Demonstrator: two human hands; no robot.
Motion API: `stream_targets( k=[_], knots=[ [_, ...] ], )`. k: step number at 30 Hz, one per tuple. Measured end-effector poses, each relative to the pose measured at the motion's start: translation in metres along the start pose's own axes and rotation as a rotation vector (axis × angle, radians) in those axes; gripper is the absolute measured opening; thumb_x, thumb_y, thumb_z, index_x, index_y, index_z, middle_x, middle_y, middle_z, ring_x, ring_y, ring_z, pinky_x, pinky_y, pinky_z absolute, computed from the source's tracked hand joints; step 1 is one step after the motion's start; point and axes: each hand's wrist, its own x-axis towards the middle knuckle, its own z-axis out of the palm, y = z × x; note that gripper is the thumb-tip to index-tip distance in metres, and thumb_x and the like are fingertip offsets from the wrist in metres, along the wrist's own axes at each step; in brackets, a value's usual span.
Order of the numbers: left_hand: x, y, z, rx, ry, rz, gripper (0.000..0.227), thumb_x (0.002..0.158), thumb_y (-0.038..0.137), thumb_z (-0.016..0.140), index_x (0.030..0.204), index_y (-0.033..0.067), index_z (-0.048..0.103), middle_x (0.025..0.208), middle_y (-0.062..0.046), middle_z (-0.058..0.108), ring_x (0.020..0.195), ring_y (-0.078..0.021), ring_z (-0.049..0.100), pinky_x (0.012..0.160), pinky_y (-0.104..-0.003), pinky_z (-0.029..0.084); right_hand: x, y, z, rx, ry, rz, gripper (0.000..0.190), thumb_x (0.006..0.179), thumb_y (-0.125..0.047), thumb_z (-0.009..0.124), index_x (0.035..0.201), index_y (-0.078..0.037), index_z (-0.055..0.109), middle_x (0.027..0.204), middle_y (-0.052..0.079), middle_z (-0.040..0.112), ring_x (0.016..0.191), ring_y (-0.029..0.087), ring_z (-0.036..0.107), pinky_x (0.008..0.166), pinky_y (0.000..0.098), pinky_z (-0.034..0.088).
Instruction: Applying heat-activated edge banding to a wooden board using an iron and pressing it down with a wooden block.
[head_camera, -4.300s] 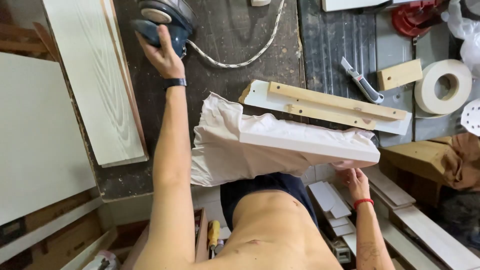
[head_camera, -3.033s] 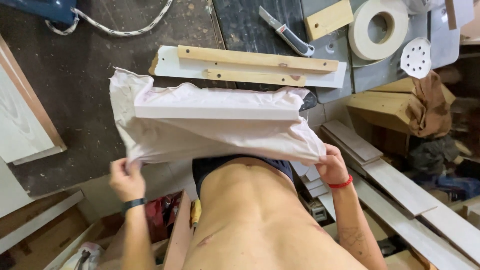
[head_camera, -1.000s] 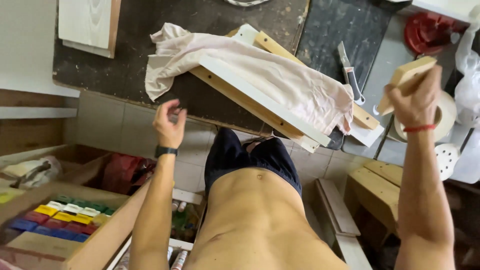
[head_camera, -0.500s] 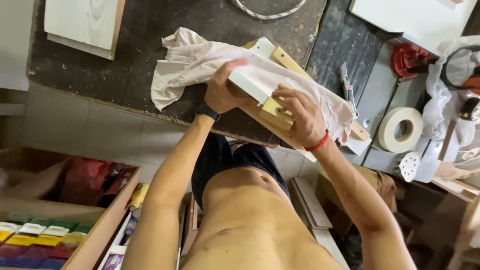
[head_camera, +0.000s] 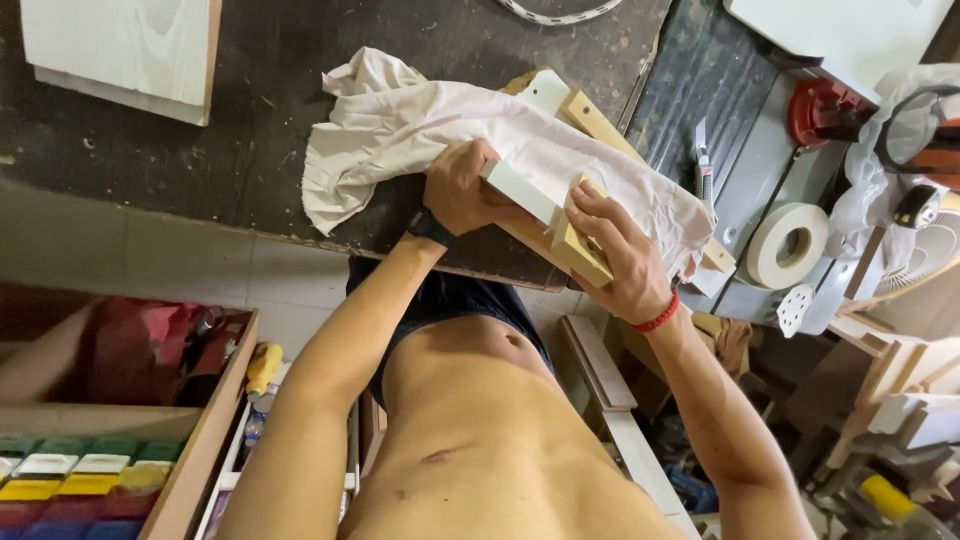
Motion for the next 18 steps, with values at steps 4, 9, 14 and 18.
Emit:
stream_targets(
  k=[4,9,14,18],
  knots=[
    [0.008,0.006,-0.008,-0.036,-0.02,0.011,0.08,0.07,0.09,0.08,0.091,0.0176,0.054,0.071,-0.002,0.056,0.065,-0.0236,0.068,0.074,-0.034,0.059,0.008,-0.004,-0.001,-0.008,-0.055,0.037,0.053,0.091,-0.016,0.077,0.138,0.005,0.066,0.135,0.037,0.061,0.135,0.061,0.054,0.107,0.0678,0.045],
    [0.011,0.011,-0.011,-0.05,-0.016,0.011,0.078,0.076,0.09,0.073,0.092,0.0163,0.052,0.071,-0.002,0.055,0.067,-0.0249,0.067,0.074,-0.035,0.057,0.009,0.0,-0.007,0.026,-0.105,0.059,0.052,0.09,-0.016,0.077,0.135,0.006,0.067,0.135,0.035,0.062,0.136,0.059,0.054,0.108,0.0657,0.044],
    [0.004,0.007,-0.008,0.004,-0.037,0.01,0.082,0.072,0.092,0.076,0.094,0.017,0.053,0.071,-0.001,0.054,0.066,-0.024,0.067,0.073,-0.036,0.057,-0.005,0.002,-0.025,0.008,-0.133,0.076,0.048,0.091,-0.021,0.075,0.13,0.007,0.069,0.13,0.032,0.065,0.133,0.057,0.059,0.106,0.0644,0.048],
    [0.001,0.003,-0.004,0.02,-0.014,0.02,0.082,0.075,0.092,0.075,0.093,0.0157,0.054,0.071,-0.003,0.054,0.065,-0.0267,0.066,0.071,-0.036,0.057,-0.04,0.015,-0.042,-0.015,-0.177,0.087,0.048,0.091,-0.027,0.076,0.127,0.005,0.071,0.127,0.029,0.067,0.13,0.055,0.062,0.105,0.0601,0.051]
  ],
)
